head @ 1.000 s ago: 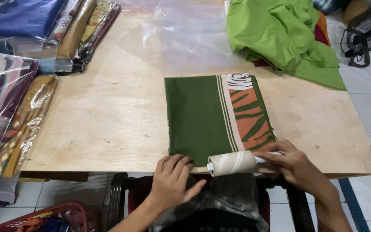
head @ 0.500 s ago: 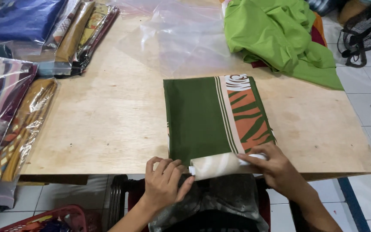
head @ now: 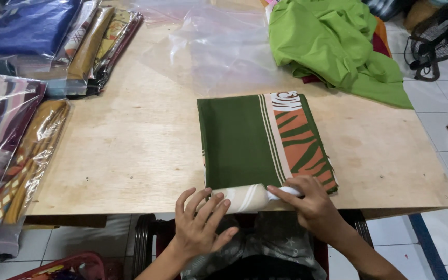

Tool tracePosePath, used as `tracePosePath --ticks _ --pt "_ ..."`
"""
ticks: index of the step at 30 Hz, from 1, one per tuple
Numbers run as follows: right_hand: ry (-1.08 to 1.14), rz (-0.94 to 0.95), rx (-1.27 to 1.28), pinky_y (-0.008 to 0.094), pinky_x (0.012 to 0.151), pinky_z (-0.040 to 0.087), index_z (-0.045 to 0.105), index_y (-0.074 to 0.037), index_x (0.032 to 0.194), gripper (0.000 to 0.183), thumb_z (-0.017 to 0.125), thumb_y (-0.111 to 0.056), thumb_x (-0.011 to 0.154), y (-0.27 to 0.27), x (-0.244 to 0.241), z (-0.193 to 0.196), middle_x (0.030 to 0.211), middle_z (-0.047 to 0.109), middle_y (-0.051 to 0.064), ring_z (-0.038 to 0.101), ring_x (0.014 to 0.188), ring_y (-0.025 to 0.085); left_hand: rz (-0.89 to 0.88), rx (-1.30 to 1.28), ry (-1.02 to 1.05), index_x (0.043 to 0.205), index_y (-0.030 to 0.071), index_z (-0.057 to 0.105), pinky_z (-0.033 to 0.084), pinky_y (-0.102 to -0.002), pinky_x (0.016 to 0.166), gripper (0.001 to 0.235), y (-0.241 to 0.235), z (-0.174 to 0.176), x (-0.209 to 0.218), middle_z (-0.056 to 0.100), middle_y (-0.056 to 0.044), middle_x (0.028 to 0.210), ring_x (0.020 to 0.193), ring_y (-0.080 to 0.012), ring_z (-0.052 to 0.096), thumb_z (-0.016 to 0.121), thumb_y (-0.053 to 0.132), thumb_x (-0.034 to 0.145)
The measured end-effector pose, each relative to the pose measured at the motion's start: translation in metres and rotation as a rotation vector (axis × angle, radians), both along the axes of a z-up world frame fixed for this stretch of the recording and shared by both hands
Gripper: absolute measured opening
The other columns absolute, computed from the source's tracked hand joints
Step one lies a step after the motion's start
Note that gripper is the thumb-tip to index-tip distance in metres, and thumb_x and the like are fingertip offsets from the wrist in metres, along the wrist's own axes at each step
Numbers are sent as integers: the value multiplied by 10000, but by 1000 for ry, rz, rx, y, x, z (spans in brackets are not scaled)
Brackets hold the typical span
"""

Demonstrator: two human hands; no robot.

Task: The person folds a green patterned cloth on a wooden table, using a white rolling pin to smooth the fabric. They then place the folded cloth into a clear plastic bag and seal it.

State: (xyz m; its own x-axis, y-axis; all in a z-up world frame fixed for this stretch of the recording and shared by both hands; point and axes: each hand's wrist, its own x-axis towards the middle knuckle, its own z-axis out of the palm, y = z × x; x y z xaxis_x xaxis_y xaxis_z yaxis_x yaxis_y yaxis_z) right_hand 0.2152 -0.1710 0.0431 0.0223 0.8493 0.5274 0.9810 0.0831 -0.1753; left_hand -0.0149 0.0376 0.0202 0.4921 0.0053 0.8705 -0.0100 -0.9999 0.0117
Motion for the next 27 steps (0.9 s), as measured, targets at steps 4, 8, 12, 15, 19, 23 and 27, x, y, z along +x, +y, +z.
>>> tracePosePath --ticks 4,8,12,15,19,23,27 --pt "13 -2 -35 496 860 476 547 -216 1492 628 481 96 951 -1 3 -10 1188 613 132 566 1060 352 4 14 8 1199 122 681 519 -549 955 419 -2 12 1 697 -74 1194 1101 -324 670 572 481 1013" --pt "19 -6 -16 498 882 476 549 -199 1488 518 530 -7 1008 -1 5 -12 1186 598 129 562 1063 351 11 27 41 1203 135 714 499 -539 969 373 -3 14 1 693 -45 1229 1115 -313 672 617 434 1003" --pt "4 -17 78 473 894 482 568 -174 1467 532 513 61 992 0 5 -7 1185 598 130 580 1083 337 8 40 36 1222 138 719 501 -539 974 362 -3 16 2 698 -44 1242 1140 -327 671 598 408 1014" --pt "2 -42 -14 473 851 476 552 -229 1484 513 611 -68 1001 0 7 -10 1176 602 122 573 1068 333 11 31 29 1262 135 683 500 -556 995 373 -3 10 2 683 -42 1280 1145 -322 679 635 401 1005" --pt "37 -13 31 455 851 476 544 -192 1487 493 549 -26 1022 1 9 -6 1162 602 127 558 1036 324 9 21 36 1246 139 698 496 -547 999 365 -3 12 2 686 -36 1279 1154 -309 660 626 401 1003" --pt "56 -23 22 432 856 478 556 -185 1475 559 619 16 957 -1 15 -13 1164 608 122 567 1047 314 27 38 39 1223 145 727 500 -539 991 351 -4 14 2 673 -39 1306 1157 -308 661 612 398 1010" --pt "33 -52 6 416 849 477 567 -181 1467 593 679 19 920 -2 17 -12 1138 615 112 571 1033 297 37 39 52 1225 142 729 500 -536 987 340 -4 16 3 689 -40 1282 1148 -308 657 630 380 1003"
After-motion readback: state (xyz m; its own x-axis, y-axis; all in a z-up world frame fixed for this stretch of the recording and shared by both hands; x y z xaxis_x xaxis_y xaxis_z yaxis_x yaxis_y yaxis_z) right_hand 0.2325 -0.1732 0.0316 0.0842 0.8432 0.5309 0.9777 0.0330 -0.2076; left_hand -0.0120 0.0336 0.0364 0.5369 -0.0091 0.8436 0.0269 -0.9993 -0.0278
